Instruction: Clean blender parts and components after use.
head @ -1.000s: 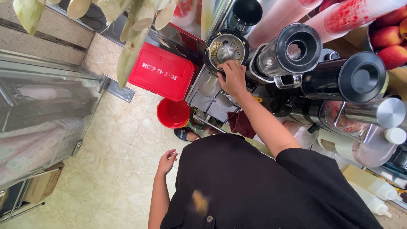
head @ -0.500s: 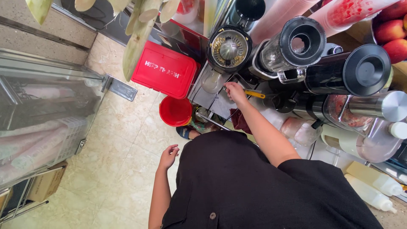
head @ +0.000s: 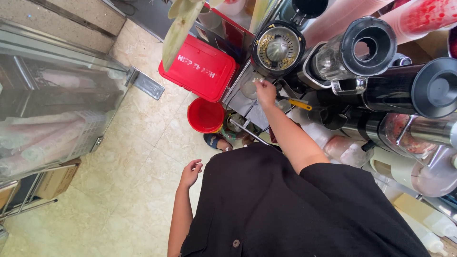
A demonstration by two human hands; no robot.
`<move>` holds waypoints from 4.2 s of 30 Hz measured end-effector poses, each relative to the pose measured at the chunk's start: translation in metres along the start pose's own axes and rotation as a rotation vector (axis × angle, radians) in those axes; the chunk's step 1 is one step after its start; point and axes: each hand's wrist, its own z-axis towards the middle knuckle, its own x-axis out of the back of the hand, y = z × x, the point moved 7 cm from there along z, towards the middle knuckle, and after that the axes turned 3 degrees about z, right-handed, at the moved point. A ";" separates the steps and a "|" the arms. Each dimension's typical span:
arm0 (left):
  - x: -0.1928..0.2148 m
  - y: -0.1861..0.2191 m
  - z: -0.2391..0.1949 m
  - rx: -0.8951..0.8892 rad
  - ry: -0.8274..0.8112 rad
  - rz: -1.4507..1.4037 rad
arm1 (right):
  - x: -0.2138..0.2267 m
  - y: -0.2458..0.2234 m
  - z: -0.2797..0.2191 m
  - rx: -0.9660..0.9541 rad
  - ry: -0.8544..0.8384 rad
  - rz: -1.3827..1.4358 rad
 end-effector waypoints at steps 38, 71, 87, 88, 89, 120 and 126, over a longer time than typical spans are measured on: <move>-0.092 0.279 0.054 -0.523 -0.323 -0.190 | -0.014 -0.126 -0.203 -0.038 -0.840 -0.199; -0.090 0.286 0.027 -0.258 -0.295 -0.699 | 0.074 -0.332 -0.096 0.641 -0.106 -0.444; -0.154 0.332 0.156 -0.244 -0.203 -0.423 | 0.067 -0.296 -0.154 0.718 -0.104 -0.390; -0.157 0.320 0.168 -0.243 -0.203 -0.425 | 0.070 -0.293 -0.154 0.718 -0.106 -0.392; -0.147 0.324 0.173 -0.534 0.045 0.045 | 0.073 -0.289 -0.152 0.679 -0.110 -0.381; -0.138 0.272 0.070 -0.231 -0.425 -0.880 | 0.019 -0.252 -0.182 0.396 -0.751 -0.453; -0.123 0.265 0.069 -0.367 -0.377 -0.904 | 0.013 -0.262 -0.186 0.772 -0.601 -0.472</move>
